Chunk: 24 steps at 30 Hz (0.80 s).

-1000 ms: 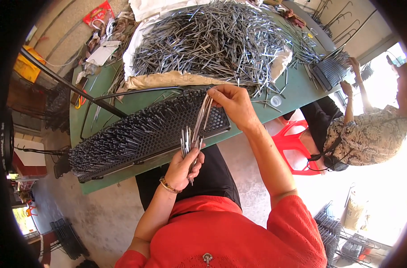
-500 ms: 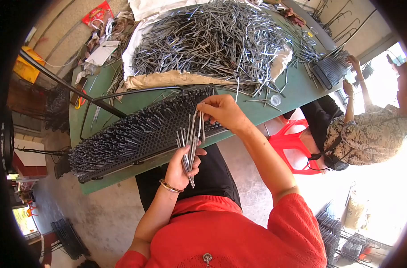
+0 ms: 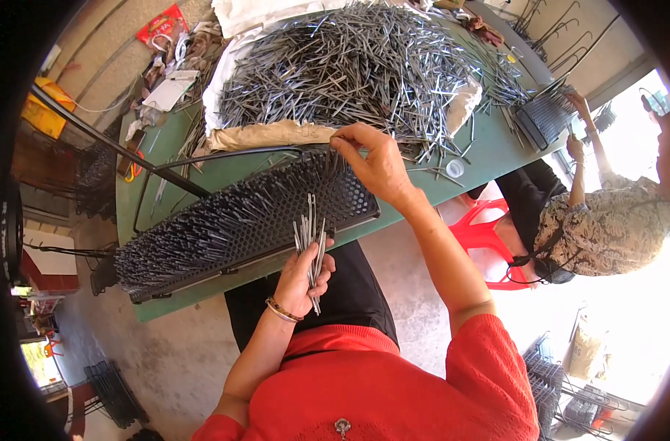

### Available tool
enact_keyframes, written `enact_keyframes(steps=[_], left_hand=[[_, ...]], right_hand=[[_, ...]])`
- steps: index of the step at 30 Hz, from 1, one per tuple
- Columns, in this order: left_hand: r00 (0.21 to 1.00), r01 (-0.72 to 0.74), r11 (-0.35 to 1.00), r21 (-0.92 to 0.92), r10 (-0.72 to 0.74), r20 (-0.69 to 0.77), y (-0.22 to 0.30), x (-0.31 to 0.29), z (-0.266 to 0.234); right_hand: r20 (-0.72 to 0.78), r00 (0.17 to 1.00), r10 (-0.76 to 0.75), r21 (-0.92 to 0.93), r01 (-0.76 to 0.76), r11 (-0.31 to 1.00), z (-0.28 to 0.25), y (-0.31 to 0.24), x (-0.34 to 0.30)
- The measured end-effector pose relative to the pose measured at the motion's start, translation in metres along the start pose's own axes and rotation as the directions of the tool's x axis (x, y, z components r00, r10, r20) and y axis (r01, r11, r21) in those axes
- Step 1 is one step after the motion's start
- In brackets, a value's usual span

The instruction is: Inserting small metal pins into a black brush-like board at a manual assembly station.

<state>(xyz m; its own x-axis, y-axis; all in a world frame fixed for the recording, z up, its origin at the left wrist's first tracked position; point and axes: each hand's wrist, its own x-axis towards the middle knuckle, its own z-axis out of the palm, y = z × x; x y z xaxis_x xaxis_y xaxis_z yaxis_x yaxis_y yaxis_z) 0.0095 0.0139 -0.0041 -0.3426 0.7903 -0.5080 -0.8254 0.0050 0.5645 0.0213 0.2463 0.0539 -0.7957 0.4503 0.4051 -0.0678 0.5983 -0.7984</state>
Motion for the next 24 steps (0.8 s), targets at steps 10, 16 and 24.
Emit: enact_keyframes(steps=[10,16,24], left_hand=[[1.0,0.016,1.0,0.003,-0.016,0.003,0.0,0.0,-0.002],[1.0,0.018,1.0,0.003,-0.018,0.002,0.002,0.0,-0.001],[1.0,0.024,1.0,0.017,-0.024,-0.016,0.003,-0.001,0.001]], right_hand=[[0.088,0.976,-0.197,-0.024,0.2,0.98,0.002,0.001,0.002],[0.101,0.969,-0.226,-0.067,0.233,0.97,0.003,0.004,-0.002],[0.119,0.939,-0.323,-0.058,0.332,0.942,0.011,0.003,-0.006]])
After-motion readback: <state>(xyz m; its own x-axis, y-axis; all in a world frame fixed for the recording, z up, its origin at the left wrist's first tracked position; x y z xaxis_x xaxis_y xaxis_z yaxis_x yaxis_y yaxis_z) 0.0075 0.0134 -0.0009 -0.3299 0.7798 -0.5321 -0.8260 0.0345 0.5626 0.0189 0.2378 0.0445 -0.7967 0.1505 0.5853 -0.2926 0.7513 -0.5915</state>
